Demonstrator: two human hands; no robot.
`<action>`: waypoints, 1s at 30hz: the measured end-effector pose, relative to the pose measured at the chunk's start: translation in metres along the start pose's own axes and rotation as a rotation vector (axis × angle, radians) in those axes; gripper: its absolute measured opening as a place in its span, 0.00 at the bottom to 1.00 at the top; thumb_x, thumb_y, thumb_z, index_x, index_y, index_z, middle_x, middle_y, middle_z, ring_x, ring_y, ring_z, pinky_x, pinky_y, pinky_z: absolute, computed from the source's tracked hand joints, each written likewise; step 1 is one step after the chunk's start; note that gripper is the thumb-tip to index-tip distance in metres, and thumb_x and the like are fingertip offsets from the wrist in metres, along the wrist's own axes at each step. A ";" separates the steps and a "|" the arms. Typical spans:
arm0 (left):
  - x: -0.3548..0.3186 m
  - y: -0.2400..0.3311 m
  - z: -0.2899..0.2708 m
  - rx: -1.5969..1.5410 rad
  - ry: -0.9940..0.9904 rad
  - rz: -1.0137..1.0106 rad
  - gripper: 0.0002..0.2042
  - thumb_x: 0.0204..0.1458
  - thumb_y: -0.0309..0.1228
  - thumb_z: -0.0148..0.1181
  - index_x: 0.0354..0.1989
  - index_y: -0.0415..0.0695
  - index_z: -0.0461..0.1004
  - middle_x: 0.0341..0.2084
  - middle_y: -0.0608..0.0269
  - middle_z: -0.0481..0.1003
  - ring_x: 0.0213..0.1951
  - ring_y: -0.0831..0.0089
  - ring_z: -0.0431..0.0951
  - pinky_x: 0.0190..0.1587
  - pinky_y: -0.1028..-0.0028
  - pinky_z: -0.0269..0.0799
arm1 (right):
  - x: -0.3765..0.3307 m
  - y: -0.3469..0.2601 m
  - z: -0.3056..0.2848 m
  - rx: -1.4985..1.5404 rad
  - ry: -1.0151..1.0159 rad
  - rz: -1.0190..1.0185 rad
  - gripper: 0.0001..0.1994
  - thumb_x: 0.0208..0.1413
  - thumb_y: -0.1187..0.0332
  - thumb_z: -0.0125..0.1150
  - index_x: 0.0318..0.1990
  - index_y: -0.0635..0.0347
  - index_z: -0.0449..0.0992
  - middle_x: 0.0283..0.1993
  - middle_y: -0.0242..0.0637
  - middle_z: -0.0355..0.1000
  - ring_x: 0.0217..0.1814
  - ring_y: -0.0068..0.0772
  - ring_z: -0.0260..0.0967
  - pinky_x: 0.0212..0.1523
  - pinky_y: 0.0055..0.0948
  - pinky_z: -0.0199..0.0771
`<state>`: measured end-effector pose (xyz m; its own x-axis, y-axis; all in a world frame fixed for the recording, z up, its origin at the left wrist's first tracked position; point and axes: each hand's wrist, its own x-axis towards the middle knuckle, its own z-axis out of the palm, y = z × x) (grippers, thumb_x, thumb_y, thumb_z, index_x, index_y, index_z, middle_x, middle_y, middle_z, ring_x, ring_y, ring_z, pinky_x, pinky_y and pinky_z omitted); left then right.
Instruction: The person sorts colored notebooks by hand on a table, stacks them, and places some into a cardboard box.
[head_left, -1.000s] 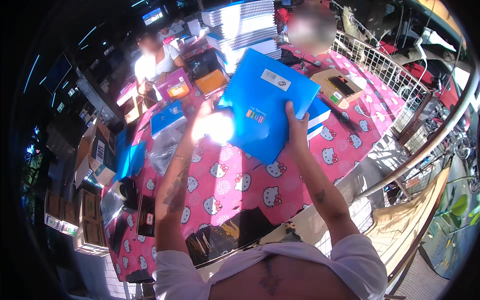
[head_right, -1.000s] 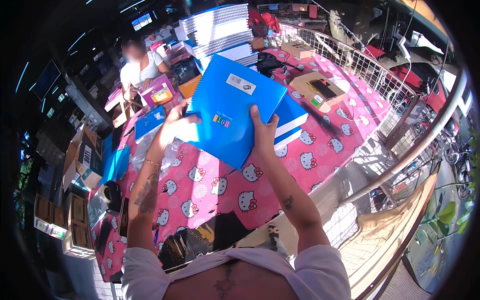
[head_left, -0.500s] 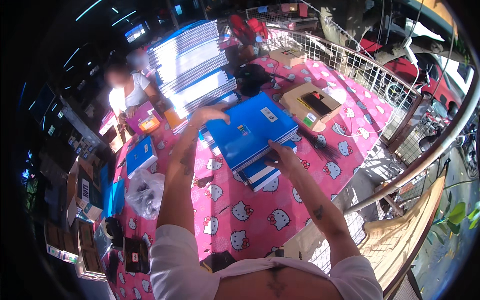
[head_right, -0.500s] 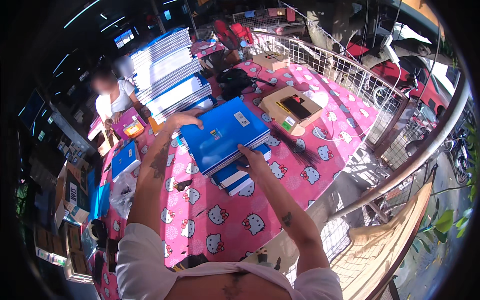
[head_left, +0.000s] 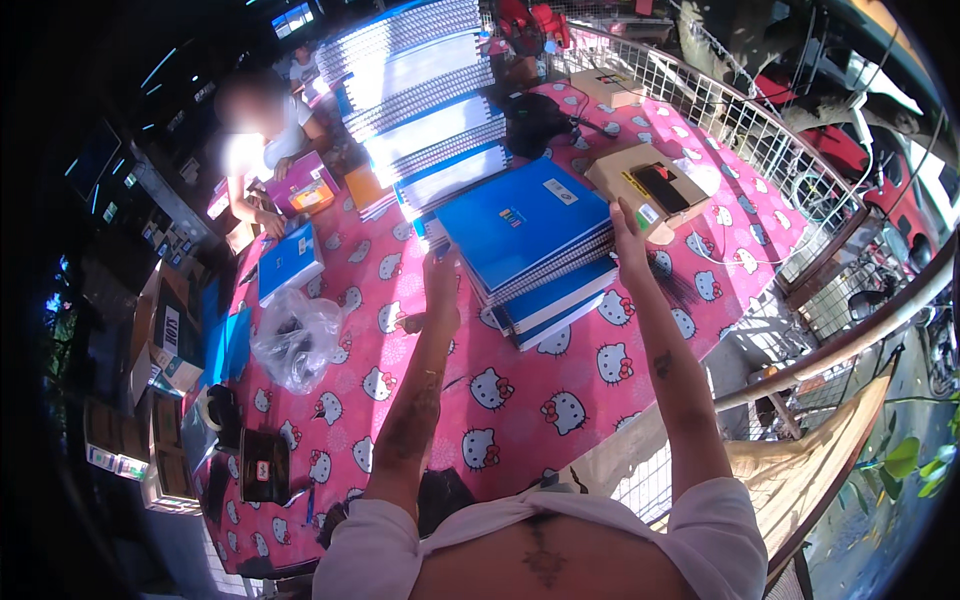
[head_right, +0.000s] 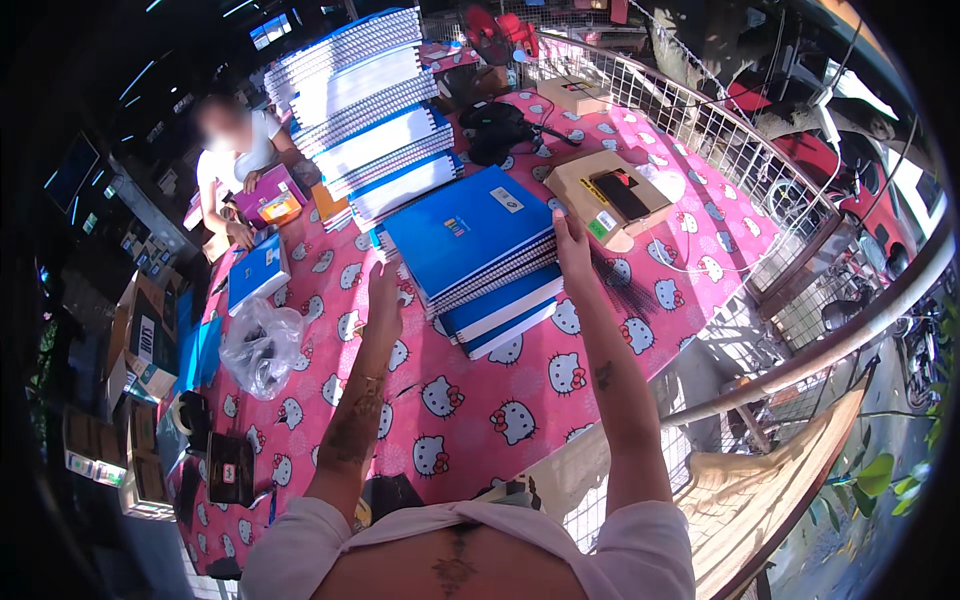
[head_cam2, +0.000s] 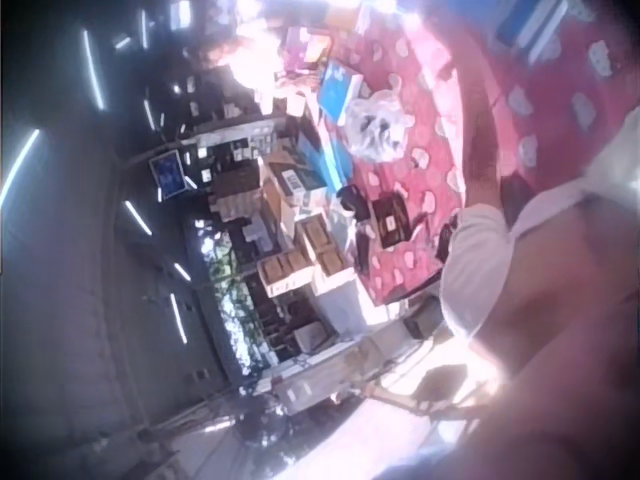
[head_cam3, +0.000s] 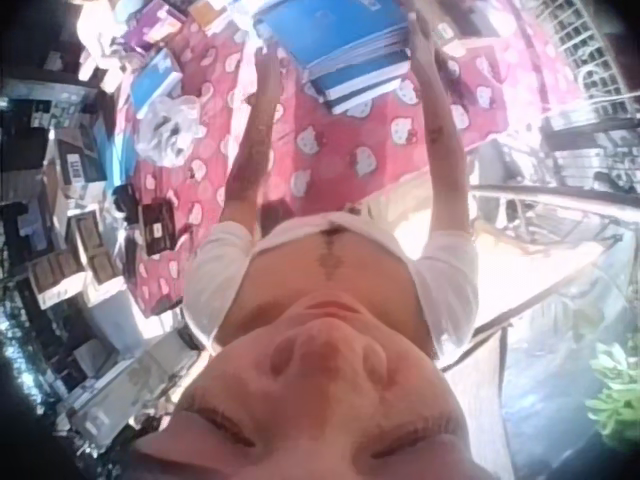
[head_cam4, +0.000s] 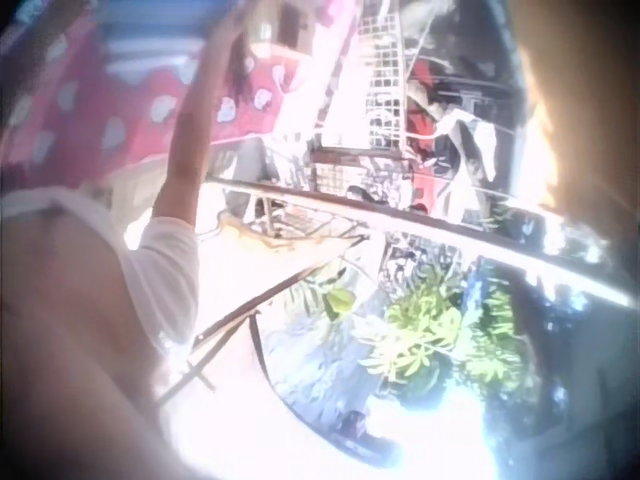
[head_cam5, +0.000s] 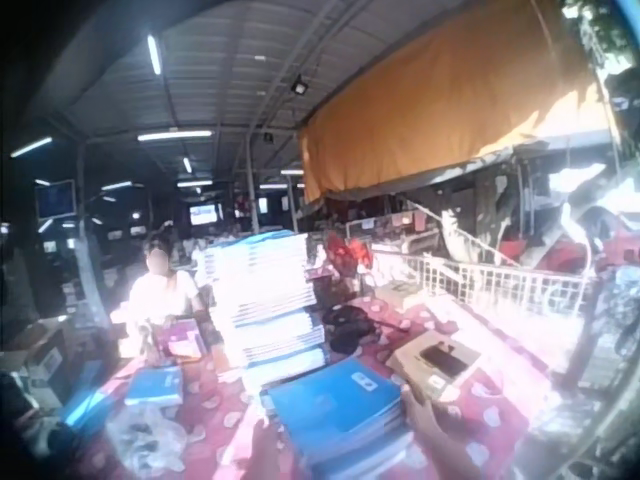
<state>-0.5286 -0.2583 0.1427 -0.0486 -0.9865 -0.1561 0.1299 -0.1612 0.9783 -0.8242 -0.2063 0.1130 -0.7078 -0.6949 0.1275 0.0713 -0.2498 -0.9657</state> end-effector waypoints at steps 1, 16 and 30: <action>-0.010 -0.013 0.000 -0.078 0.011 -0.095 0.34 0.54 0.44 0.61 0.66 0.43 0.58 0.60 0.50 0.66 0.62 0.55 0.65 0.64 0.60 0.59 | 0.001 0.010 0.007 -0.057 0.000 -0.048 0.21 0.59 0.55 0.63 0.52 0.61 0.72 0.38 0.34 0.72 0.41 0.26 0.66 0.48 0.27 0.67; -0.017 -0.033 0.031 -0.344 0.021 -0.139 0.20 0.54 0.32 0.54 0.55 0.40 0.63 0.43 0.56 0.69 0.45 0.67 0.72 0.43 0.63 0.74 | 0.013 0.022 0.004 -0.256 -0.186 0.068 0.31 0.56 0.52 0.62 0.58 0.70 0.73 0.50 0.42 0.74 0.52 0.32 0.68 0.55 0.28 0.64; -0.156 -0.083 -0.203 0.241 0.020 0.256 0.23 0.60 0.37 0.58 0.63 0.44 0.67 0.35 0.67 0.76 0.27 0.83 0.66 0.32 0.78 0.64 | -0.005 0.020 0.003 0.110 -0.394 0.105 0.34 0.65 0.41 0.48 0.64 0.64 0.64 0.59 0.42 0.68 0.60 0.35 0.65 0.62 0.36 0.64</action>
<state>-0.3308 -0.0969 0.0586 -0.0249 -0.9948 0.0983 -0.1022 0.1003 0.9897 -0.8172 -0.2098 0.0934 -0.3709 -0.9199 0.1273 0.2183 -0.2195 -0.9509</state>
